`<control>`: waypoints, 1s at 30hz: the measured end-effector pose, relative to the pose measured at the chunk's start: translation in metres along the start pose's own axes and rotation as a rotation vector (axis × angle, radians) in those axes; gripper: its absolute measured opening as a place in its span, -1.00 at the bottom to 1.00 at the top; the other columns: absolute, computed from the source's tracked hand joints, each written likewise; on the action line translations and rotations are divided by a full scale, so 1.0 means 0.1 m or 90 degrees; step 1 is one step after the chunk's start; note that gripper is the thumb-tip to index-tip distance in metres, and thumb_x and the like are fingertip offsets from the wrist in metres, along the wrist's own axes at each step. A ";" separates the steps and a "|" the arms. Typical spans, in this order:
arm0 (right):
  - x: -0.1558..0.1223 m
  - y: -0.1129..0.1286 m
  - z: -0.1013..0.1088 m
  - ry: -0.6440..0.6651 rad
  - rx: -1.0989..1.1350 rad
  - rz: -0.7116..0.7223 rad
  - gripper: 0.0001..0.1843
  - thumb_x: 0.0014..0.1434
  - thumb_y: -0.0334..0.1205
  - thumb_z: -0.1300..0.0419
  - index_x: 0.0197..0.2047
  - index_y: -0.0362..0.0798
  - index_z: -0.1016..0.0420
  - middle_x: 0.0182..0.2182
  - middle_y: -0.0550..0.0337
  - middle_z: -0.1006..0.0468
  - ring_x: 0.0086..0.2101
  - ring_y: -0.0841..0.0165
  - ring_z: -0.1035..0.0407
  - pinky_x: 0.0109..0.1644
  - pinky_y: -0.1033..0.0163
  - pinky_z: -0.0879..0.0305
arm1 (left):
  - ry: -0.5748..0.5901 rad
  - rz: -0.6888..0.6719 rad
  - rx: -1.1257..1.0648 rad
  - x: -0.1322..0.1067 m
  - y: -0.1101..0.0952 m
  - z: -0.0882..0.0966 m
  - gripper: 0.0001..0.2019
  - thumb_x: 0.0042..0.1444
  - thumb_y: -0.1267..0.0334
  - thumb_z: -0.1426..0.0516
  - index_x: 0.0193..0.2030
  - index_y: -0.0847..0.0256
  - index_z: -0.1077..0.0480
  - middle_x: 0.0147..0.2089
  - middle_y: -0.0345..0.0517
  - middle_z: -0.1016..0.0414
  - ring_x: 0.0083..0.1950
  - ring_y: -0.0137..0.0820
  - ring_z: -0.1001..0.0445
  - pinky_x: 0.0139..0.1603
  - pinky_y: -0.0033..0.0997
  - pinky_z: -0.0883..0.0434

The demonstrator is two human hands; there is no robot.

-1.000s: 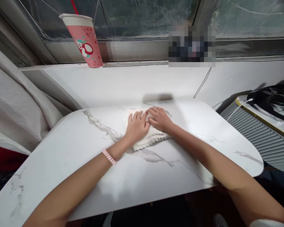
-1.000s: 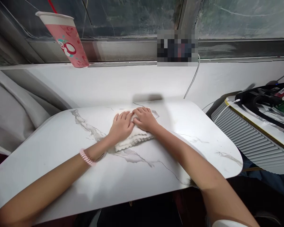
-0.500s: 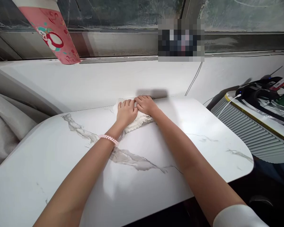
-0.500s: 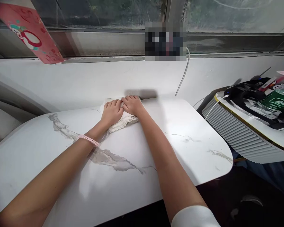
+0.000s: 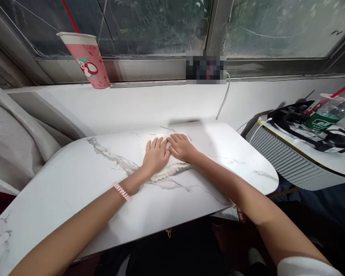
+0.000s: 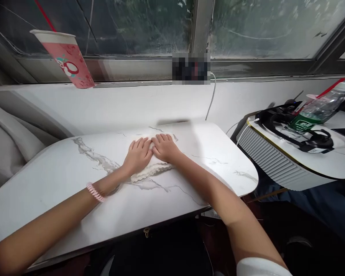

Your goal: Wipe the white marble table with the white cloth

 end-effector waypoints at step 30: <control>-0.08 -0.70 0.11 -0.012 0.193 -0.056 -0.66 0.24 -0.22 -0.03 0.05 -0.04 -0.42 0.05 0.03 -0.49 0.08 0.18 -0.31 0.22 0.03 -0.11 | 0.059 -0.016 -0.048 0.28 -0.39 -0.19 -0.47 0.31 0.19 0.13 0.36 0.35 -0.15 0.42 0.21 -0.12 0.44 -0.02 -0.04 0.41 0.15 0.04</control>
Point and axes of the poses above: each hand's wrist, its own x-axis towards the middle knuckle, its own z-axis out of the back of the hand, y = z × x, the point moved 9 cm from there along x, towards the middle knuckle
